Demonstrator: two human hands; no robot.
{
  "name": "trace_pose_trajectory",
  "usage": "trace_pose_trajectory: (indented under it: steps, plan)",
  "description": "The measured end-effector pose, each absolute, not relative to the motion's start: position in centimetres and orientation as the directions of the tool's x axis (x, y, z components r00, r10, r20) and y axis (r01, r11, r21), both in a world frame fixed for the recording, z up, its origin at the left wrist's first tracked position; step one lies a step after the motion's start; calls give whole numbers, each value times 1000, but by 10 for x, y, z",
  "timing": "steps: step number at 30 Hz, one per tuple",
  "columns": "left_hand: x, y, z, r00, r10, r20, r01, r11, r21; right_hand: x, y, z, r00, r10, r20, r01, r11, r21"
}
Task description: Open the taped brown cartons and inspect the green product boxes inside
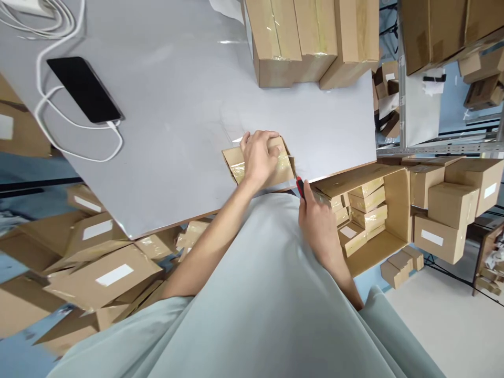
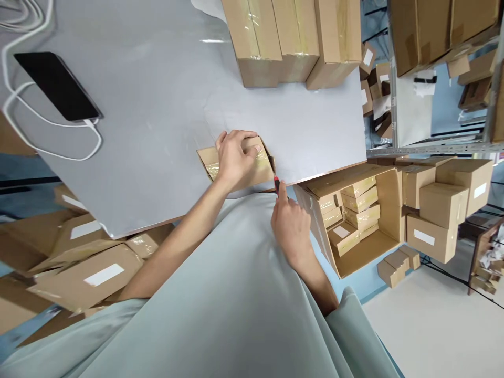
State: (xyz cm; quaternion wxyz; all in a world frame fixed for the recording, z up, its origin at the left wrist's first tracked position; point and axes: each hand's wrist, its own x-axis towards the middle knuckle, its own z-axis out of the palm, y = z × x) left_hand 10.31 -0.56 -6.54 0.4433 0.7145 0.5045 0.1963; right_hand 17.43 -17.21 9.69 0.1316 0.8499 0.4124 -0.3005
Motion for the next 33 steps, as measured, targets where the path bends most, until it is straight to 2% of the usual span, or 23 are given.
trace_pose_trajectory:
  steps: [3,5,9,12,15,18,22,25,27,29,31,33]
  plan:
    - [91,-8,-58,438,891,-115,528,-152,836,206,-180,80,558,664,-497,693,-703,-160]
    - [75,-15,-50,410,910,-70,540,-180,822,236,-184,52,612,658,-440,625,-743,-241]
    - [37,-42,-42,308,950,-54,622,-159,766,297,-184,-36,663,675,-323,558,-734,-387]
    - [17,-60,-53,302,950,-81,648,-143,748,329,-178,-108,659,683,-314,476,-703,-528]
    - [3,-66,-73,334,937,-99,646,-151,748,348,-169,-163,688,633,-354,400,-738,-543]
    - [-12,-63,-85,331,938,-99,643,-148,751,358,-164,-196,699,600,-388,377,-771,-513]
    - [-31,-63,-84,261,961,-87,641,-104,761,366,-161,-210,692,595,-409,394,-786,-476]
    - [-44,-72,-81,164,980,-109,630,-20,776,362,-154,-209,692,652,-309,477,-735,-482]
    - [-54,-78,-83,83,988,-129,612,52,789,348,-143,-206,610,718,-335,464,-667,-583]
    - [-67,-84,-91,-7,988,-155,577,130,806,324,-128,-200,428,741,-518,271,-652,-708]
    - [-83,-88,-102,-101,977,-190,522,215,826,295,-112,-193,186,696,-694,-2,-706,-708]
    - [-101,-91,-113,-206,953,-223,466,296,834,267,-97,-182,13,644,-765,-180,-751,-635]
